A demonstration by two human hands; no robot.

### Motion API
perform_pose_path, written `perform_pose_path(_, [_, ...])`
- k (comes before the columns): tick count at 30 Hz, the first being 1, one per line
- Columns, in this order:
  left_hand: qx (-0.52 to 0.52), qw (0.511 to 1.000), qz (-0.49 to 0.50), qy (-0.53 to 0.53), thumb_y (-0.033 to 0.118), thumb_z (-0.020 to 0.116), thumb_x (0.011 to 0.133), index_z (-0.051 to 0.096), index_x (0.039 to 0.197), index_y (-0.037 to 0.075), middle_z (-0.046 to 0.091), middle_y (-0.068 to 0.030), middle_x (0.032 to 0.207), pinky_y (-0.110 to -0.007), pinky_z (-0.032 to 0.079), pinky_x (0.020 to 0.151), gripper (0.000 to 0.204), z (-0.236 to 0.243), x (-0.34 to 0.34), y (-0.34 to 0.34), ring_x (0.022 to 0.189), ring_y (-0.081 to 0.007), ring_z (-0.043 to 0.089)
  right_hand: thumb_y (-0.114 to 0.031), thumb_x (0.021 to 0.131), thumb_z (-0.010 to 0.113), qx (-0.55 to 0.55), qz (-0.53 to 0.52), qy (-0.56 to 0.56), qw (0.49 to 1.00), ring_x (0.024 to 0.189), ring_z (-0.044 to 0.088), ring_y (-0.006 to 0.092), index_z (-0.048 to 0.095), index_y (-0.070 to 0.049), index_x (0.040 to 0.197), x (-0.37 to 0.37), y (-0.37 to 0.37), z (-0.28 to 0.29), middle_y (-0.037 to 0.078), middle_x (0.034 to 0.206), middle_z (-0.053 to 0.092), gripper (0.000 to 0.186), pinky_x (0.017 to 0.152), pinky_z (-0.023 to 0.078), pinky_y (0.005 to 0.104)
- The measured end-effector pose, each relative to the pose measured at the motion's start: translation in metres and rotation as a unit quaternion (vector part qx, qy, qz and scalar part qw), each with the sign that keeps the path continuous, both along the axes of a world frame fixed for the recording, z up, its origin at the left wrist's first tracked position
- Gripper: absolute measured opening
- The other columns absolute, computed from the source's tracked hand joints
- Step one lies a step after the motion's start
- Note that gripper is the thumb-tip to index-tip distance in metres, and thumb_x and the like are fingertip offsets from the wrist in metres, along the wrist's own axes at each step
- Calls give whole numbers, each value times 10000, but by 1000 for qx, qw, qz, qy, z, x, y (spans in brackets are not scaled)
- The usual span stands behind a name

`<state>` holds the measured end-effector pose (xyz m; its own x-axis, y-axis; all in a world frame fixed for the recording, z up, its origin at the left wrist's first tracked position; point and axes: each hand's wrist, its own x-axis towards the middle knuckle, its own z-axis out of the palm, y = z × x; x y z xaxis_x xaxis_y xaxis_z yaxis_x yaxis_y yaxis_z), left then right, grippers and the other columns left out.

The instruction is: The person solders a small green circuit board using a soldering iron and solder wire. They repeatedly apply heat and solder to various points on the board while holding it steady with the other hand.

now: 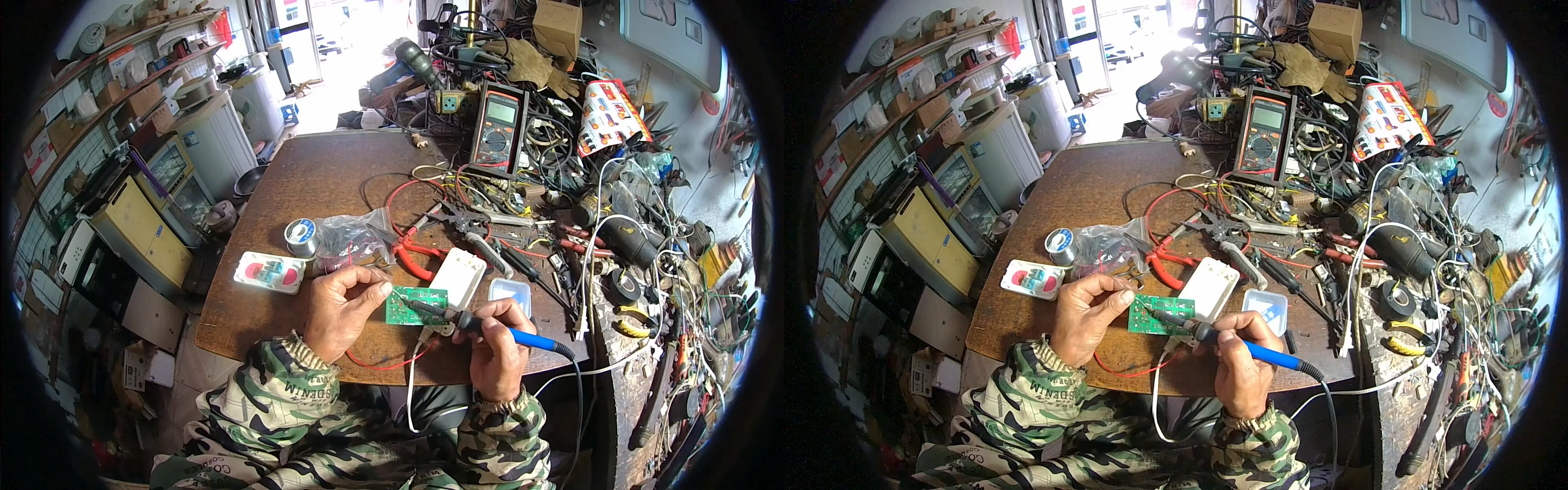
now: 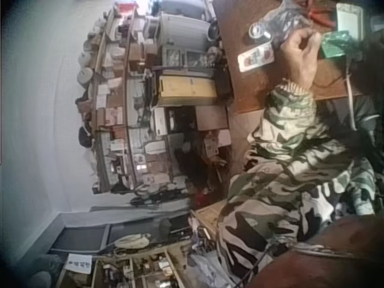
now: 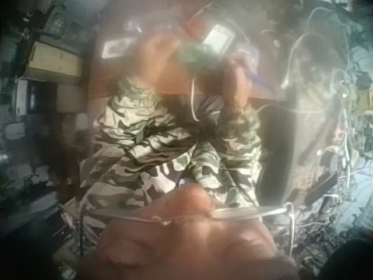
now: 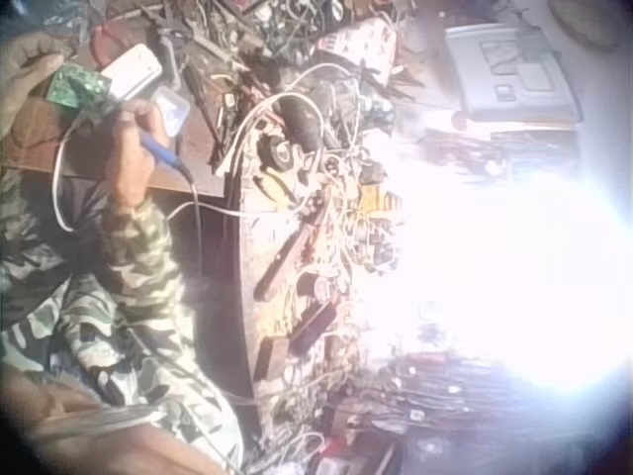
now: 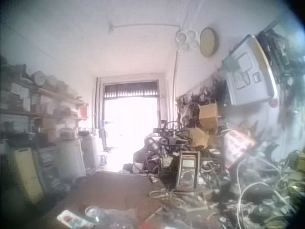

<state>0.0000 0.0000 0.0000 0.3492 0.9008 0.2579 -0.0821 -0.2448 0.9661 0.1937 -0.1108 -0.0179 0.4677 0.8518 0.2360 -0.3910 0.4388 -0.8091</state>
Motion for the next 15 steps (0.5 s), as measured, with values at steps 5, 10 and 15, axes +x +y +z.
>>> perform_pose_path(5, [-4,1000,-1,-10,93,729,939,702,1010,-44,705,-25,946,-246,536,792,156,-3,4,-1,867,-69,624,-107,887,576,9,-6,3,1000,610,571,157,588,57,906,3,-1,0,77,720,558,165,629,533,307])
perform_pose_path(10, [-26,1000,-5,-2,77,725,937,699,985,-20,713,-53,993,-278,531,852,112,0,2,-2,907,-98,637,-112,894,582,9,-4,9,1000,616,567,149,589,56,900,2,0,0,73,722,554,169,628,540,305])
perform_pose_path(15, [-22,1000,-6,11,75,721,938,696,984,-22,705,-45,986,-275,526,849,111,0,1,-1,902,-93,630,-110,899,586,14,-3,13,1000,628,570,145,589,57,904,1,0,1,68,725,552,167,629,543,306])
